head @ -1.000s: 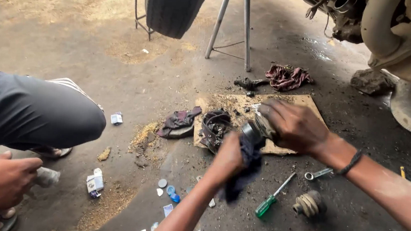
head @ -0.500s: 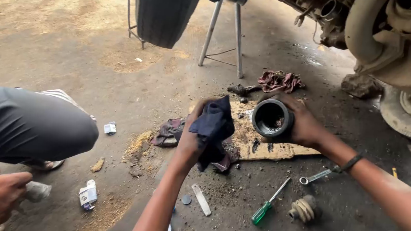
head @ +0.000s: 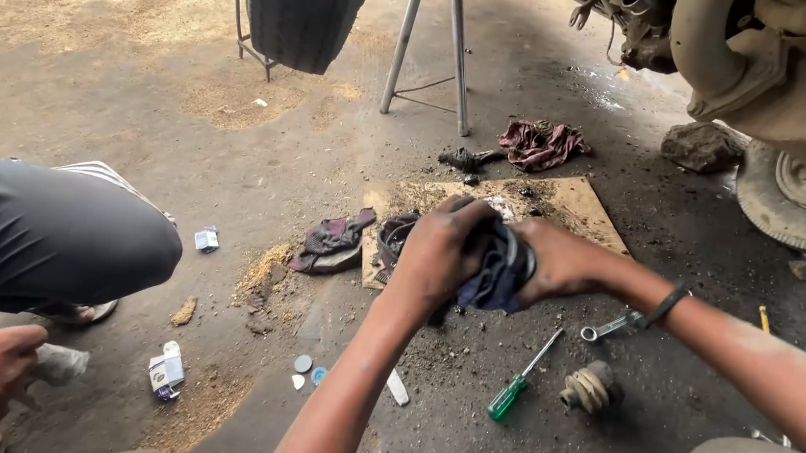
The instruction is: Cleaning and inspecting automotive parts, specifically a CV joint boot, using a cloth.
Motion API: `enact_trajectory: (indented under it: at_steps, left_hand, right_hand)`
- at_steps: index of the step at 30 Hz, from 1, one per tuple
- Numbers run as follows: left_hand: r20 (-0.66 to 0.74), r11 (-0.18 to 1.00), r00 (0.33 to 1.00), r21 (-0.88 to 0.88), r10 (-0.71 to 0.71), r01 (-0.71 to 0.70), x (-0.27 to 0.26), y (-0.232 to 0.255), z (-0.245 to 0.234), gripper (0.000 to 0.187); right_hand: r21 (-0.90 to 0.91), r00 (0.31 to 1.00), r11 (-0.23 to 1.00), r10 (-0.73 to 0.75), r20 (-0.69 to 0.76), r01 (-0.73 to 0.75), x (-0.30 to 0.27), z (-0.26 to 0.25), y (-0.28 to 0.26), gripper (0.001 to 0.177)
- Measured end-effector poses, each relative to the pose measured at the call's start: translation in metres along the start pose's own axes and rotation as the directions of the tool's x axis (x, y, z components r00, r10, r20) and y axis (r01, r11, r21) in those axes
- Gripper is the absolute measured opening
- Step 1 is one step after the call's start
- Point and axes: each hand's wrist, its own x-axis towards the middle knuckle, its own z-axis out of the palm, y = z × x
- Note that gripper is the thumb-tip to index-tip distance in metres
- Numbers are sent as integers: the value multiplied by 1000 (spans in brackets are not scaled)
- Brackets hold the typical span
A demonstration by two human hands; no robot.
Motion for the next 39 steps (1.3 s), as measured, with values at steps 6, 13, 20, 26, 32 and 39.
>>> enact_trajectory:
  at_steps: [6, 13, 20, 26, 32, 39]
  left_hand:
    - [-101, 954, 974, 201, -205, 221, -18, -3, 18, 21]
    - [18, 798, 799, -40, -601, 601, -40, -65, 54, 18]
    - [655, 498, 481, -179, -583, 848, -68, -149, 54, 22]
    - [555, 570, 524, -106, -646, 815, -41, -79, -42, 22]
    - [-39, 837, 914, -419, -405, 353, -20, -23, -23, 25]
    - [233, 912, 966, 365, 108, -190, -42, 4, 6, 56]
  right_hand:
    - [-188, 934, 972, -192, -301, 139, -7, 21, -23, 62]
    - [-320, 904, 945, -193, -381, 67, -7, 29, -14, 59]
    - [-546, 803, 790, -504, -319, 279, 1, 21, 7, 54]
    - [-246, 882, 966, -185, -434, 82, 0, -3, 20, 66]
    - [-243, 966, 970, -74, -247, 13, 5, 6, 24, 79]
    - [-14, 992, 1000, -9, -129, 7, -1, 10, 32, 83]
